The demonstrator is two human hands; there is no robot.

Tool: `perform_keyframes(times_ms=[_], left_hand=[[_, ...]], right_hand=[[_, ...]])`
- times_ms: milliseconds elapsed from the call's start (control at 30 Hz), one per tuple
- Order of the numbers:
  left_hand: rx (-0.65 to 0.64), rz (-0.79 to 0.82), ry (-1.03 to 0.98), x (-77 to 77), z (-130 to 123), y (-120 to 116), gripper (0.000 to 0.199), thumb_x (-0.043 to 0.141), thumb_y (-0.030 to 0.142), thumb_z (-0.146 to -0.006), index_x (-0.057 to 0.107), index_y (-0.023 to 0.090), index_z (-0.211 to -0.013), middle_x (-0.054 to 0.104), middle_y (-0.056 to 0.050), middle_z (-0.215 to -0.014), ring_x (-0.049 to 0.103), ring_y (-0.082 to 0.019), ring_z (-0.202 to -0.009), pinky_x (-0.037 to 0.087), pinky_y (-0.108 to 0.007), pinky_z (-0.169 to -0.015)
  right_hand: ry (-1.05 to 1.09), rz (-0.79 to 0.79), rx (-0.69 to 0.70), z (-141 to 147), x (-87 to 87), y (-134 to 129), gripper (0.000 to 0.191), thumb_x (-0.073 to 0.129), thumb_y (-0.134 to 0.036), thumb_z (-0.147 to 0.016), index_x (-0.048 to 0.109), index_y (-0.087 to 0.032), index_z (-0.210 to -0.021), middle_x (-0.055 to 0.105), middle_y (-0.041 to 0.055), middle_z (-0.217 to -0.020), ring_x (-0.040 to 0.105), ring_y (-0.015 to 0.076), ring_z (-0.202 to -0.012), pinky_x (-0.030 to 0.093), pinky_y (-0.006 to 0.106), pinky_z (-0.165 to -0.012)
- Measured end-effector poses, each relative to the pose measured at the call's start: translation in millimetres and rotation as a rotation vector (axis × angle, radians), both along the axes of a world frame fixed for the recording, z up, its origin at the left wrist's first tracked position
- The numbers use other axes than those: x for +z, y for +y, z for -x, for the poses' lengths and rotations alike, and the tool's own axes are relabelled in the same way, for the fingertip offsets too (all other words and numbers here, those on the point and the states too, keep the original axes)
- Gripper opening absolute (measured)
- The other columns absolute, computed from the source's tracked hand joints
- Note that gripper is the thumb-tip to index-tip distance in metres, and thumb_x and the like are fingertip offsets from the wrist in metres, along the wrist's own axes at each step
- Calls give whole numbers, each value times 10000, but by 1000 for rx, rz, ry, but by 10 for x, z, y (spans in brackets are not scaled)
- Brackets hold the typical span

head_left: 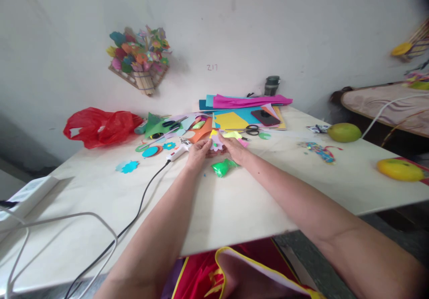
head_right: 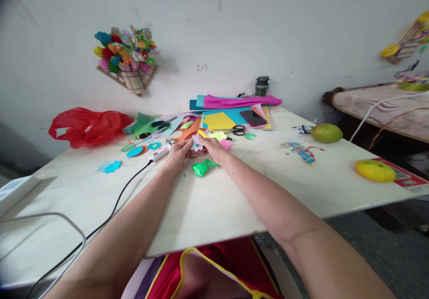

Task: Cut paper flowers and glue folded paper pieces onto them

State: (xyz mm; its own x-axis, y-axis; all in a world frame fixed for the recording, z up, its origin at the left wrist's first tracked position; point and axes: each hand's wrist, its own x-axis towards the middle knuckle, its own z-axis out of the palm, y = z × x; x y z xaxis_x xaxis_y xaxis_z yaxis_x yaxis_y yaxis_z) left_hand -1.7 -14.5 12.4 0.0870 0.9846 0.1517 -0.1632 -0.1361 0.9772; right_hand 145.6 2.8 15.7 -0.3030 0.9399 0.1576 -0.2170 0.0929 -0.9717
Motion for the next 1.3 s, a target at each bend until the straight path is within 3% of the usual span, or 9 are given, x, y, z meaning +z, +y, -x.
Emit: perform_keyframes(times_ms=[267, 467, 667, 767, 900, 1000, 1100, 1200, 1300], left_hand=[[28, 56, -16, 23, -99, -59, 318, 692, 428, -723, 646, 138, -844, 697, -38, -674, 687, -191, -628, 572, -326, -665], [146, 80, -50, 33, -112, -56, 213, 649, 346, -770, 632, 139, -817, 689, -32, -668, 668, -165, -588, 566, -309, -647], [301, 43, -120, 42, -51, -22, 190, 624, 322, -788, 596, 138, -746, 633, -5, -587, 665, -161, -595, 558, -309, -679], [281, 70, -84, 39, -52, -16, 199, 620, 342, -792, 586, 147, -773, 644, -15, -588, 678, -184, -613, 554, -319, -649], [238, 86, -30, 29, -57, -11, 230, 609, 384, -789, 585, 155, -793, 645, -20, -572, 672, -192, -595, 545, -323, -616], [338, 15, 108, 47, -30, -23, 246, 608, 405, -767, 591, 165, -720, 630, -22, -571, 643, -185, -575, 519, -309, -597], [531, -79, 431, 100, 8, -63, 219, 669, 381, -684, 603, 183, -616, 628, -33, -594, 628, -204, -657, 479, -295, -632], [613, -6, 740, 162, 19, -108, 182, 697, 349, -625, 613, 203, -555, 641, -61, -612, 628, -261, -758, 452, -328, -684], [619, 89, 870, 208, 17, -127, 184, 732, 342, -569, 607, 211, -539, 660, -92, -654, 627, -312, -834, 440, -369, -729]], right_hand=[[-55, 14, -73, 47, -24, -12, 422, 743, -550, -594, 626, -159, -699, 599, -3, -568, 509, 105, -491, 375, 228, -449], [-101, -85, -88, -6, 35, -6, 386, 698, -542, -627, 607, -168, -666, 600, -4, -617, 540, 122, -569, 450, 252, -529], [-458, -356, -202, -115, 92, 88, 214, 696, -340, -629, 589, -165, -570, 562, -21, -575, 495, 119, -597, 374, 249, -590], [-706, -479, -246, -164, 110, 101, 258, 648, -318, -687, 544, -167, -505, 505, -27, -524, 453, 115, -585, 310, 244, -570], [-959, -488, -237, -201, 143, 55, 293, 592, -378, -765, 591, -167, -562, 546, -10, -563, 457, 116, -585, 265, 246, -543], [-1031, -502, -206, -202, 154, 26, 284, 565, -395, -797, 645, -172, -641, 610, 5, -633, 500, 125, -615, 272, 246, -546], [-1023, -491, -189, -179, 143, 12, 220, 581, -371, -795, 696, -186, -762, 675, 15, -742, 555, 138, -680, 311, 240, -577], [-1038, -449, -191, -143, 125, -4, 198, 595, -353, -790, 714, -195, -808, 703, 27, -794, 584, 154, -717, 338, 243, -598], [-1070, -442, -207, -116, 116, -19, 191, 592, -346, -793, 721, -206, -798, 712, 31, -798, 595, 164, -731, 344, 247, -596]])
